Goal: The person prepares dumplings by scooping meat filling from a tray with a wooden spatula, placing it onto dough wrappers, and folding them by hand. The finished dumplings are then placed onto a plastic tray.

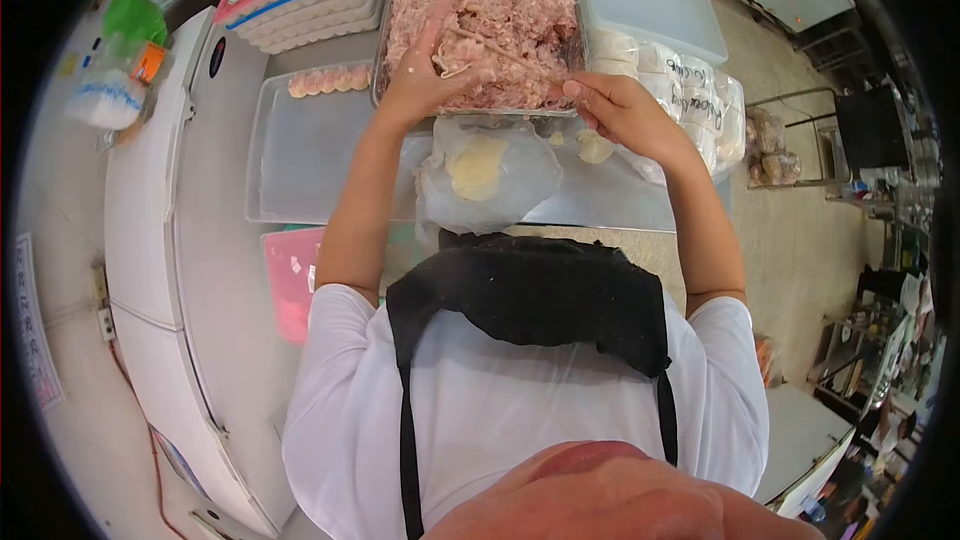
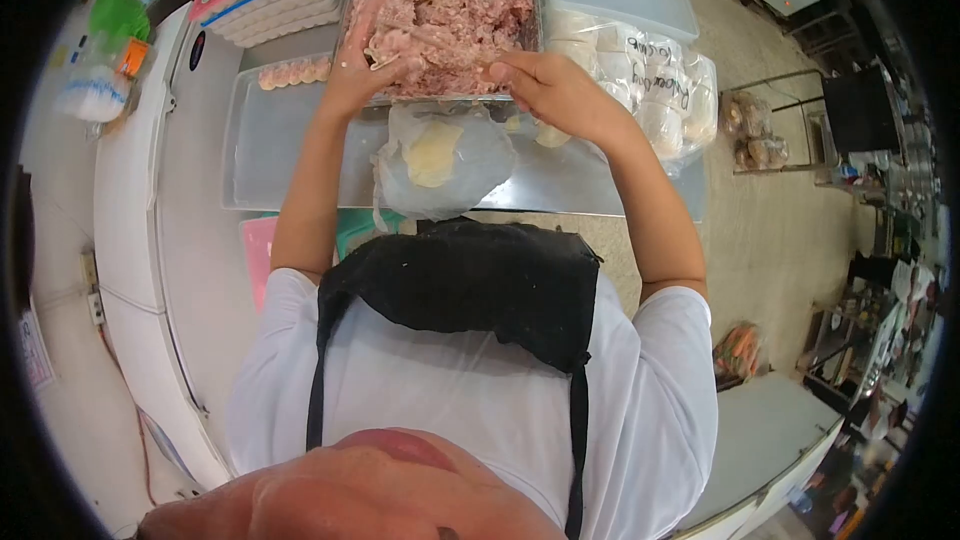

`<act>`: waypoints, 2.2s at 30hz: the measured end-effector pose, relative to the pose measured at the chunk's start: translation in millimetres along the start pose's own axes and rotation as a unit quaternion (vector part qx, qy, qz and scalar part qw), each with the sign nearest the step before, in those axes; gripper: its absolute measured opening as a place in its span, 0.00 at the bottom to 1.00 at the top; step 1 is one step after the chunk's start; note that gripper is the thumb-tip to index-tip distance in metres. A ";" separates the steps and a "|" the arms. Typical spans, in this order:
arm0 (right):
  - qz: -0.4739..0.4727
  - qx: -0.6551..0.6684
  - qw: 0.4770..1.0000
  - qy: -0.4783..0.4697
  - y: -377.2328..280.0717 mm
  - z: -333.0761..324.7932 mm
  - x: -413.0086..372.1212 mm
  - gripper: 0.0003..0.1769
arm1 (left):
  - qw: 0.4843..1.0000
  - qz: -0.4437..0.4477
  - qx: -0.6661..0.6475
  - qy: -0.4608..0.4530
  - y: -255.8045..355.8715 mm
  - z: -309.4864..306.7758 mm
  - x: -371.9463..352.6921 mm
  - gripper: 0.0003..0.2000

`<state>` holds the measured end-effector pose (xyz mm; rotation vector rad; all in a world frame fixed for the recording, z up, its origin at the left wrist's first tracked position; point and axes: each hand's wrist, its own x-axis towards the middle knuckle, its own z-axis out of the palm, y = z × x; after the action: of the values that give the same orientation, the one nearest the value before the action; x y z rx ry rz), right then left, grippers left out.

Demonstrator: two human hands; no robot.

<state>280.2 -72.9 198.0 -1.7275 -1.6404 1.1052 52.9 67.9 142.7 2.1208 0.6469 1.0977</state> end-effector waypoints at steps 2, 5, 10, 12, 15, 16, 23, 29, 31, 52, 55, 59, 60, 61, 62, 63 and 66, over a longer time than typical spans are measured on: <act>-0.070 -0.035 0.997 0.015 1.2 -1.2 -4.3 0.18 | 0.996 -0.025 0.020 -0.089 11.6 -4.7 4.9 0.31; -0.220 -0.094 0.967 0.083 15.7 7.3 -2.6 0.16 | 0.989 -0.079 0.034 -0.118 -0.3 -2.2 -0.7 0.28; -0.285 -0.134 0.948 0.051 57.2 2.9 29.9 0.14 | 0.987 -0.071 0.096 -0.106 -16.4 6.6 -17.6 0.28; -0.246 -0.229 0.940 0.065 57.1 -13.0 36.2 0.14 | 0.985 -0.092 0.088 -0.115 -10.6 13.5 -16.5 0.28; -0.230 -0.298 0.917 0.130 40.0 -3.7 26.9 0.12 | 0.956 -0.291 -0.024 -0.024 -17.5 25.0 -26.0 0.29; -0.230 -0.309 0.909 0.159 34.8 1.9 23.3 0.11 | 0.943 -0.328 -0.059 -0.003 -24.0 27.5 -29.0 0.30; -0.129 -0.430 0.891 0.069 107.2 -3.7 61.5 0.14 | 0.952 -0.306 0.025 -0.012 -23.1 13.0 -43.3 0.45; -0.146 -0.110 0.981 0.068 43.5 -14.3 16.5 0.17 | 0.976 -0.176 0.108 -0.064 -10.8 -14.6 -36.5 0.41; -0.252 -0.119 0.958 0.060 17.5 10.4 12.5 0.15 | 0.981 -0.113 0.140 -0.075 -8.1 -21.6 -36.2 0.38; -0.177 -0.256 0.946 0.090 -97.6 145.2 54.9 0.14 | 0.984 -0.164 -0.001 -0.065 -79.3 -178.2 -95.8 0.19; -0.143 -0.195 0.961 0.136 -77.7 151.7 48.9 0.16 | 0.976 -0.187 0.056 -0.094 -138.5 -210.7 -117.9 0.21; -0.024 -0.115 0.979 0.164 -50.6 157.0 30.5 0.18 | 0.950 -0.209 0.230 -0.014 -225.5 -241.3 -132.7 0.22; 0.000 -0.096 0.981 0.168 -47.3 159.0 24.9 0.18 | 0.935 -0.197 0.296 0.014 -236.3 -243.8 -128.6 0.22; 0.012 -0.086 0.982 0.167 -43.1 161.1 19.8 0.17 | 0.931 -0.189 0.311 0.034 -247.0 -244.6 -123.0 0.21; 0.023 -0.076 0.983 0.167 -38.6 163.3 15.1 0.17 | 0.926 -0.180 0.327 0.053 -257.3 -244.7 -117.0 0.21; 0.035 -0.065 0.983 0.166 -35.0 165.5 10.6 0.17 | 0.921 -0.171 0.342 0.072 -265.4 -245.1 -109.8 0.20; 0.079 -0.008 0.978 0.191 -28.1 169.4 -4.9 0.16 | 0.898 -0.257 0.352 0.059 -290.9 -242.9 -87.4 0.35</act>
<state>124.9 -102.0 130.7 -1.9640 -1.2968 0.7660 -233.9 280.5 -11.6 2.2272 1.7622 0.7468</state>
